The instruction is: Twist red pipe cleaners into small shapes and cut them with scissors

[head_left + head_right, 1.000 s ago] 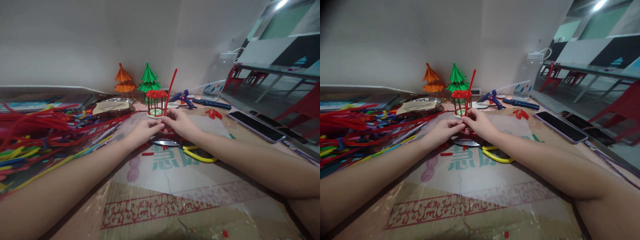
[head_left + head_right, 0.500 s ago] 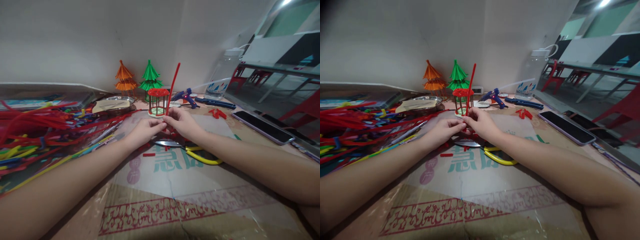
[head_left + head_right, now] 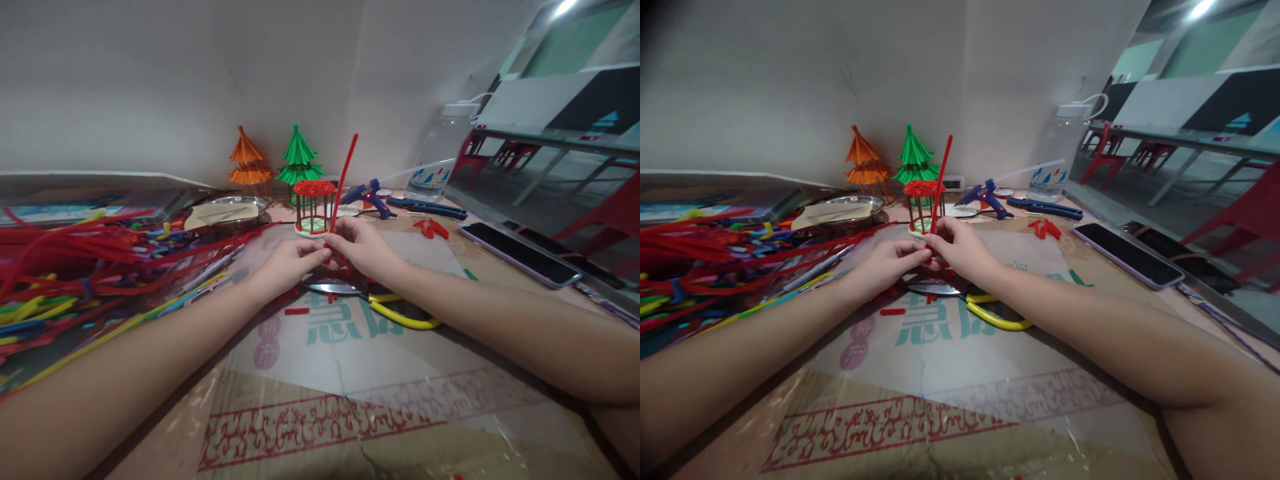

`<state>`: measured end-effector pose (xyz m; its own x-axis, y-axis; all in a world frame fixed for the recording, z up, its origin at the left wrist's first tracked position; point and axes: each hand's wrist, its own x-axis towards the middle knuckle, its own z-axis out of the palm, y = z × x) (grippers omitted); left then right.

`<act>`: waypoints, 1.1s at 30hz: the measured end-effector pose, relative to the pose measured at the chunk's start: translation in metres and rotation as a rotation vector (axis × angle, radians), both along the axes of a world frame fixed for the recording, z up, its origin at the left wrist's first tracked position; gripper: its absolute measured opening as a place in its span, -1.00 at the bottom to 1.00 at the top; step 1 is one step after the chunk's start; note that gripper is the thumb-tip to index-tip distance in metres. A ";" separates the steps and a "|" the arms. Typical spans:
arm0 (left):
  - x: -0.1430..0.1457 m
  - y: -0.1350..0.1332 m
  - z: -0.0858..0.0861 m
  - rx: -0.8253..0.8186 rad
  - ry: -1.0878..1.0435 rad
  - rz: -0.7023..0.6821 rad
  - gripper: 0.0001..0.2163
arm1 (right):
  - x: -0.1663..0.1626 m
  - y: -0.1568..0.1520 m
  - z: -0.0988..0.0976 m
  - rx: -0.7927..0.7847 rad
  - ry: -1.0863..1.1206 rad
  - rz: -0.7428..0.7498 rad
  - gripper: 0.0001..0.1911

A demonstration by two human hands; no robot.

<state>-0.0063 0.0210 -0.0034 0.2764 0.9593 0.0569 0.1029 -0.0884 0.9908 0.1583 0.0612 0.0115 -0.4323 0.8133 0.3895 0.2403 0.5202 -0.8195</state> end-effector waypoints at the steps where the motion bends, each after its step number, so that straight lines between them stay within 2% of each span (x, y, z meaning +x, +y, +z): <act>1: 0.000 0.000 0.000 0.001 0.006 0.001 -0.71 | 0.000 0.000 0.000 0.005 -0.003 -0.003 -0.84; 12: -0.001 0.000 0.001 0.026 0.049 -0.020 -0.71 | 0.000 -0.002 0.001 0.008 0.004 -0.012 -0.84; 17: -0.001 -0.002 0.001 0.049 0.087 0.012 -0.72 | -0.001 -0.002 0.002 -0.011 -0.022 -0.004 -0.84; 21: 0.000 -0.004 0.001 0.042 0.053 0.018 -0.73 | 0.010 0.001 0.015 0.013 -0.076 0.038 -0.85; 24: 0.001 -0.004 0.001 0.008 -0.010 0.015 -0.75 | 0.033 0.000 0.033 0.104 -0.228 0.067 -0.83; 27: 0.004 -0.006 0.003 -0.032 -0.047 0.035 -0.80 | 0.059 -0.010 0.045 0.143 -0.553 0.145 -0.81; 29: 0.005 -0.007 0.004 -0.069 -0.060 0.049 -0.83 | 0.073 -0.019 0.047 0.164 -0.708 0.147 -0.80; 33: 0.006 -0.007 0.006 -0.107 -0.072 0.062 -0.85 | 0.086 -0.037 0.048 0.228 -0.841 0.173 -0.80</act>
<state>-0.0002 0.0136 0.0023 0.2154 0.9761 -0.0289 0.0328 0.0224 0.9992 0.2443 0.0247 0.0599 -0.7581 0.6514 0.0321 0.6190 0.7341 -0.2791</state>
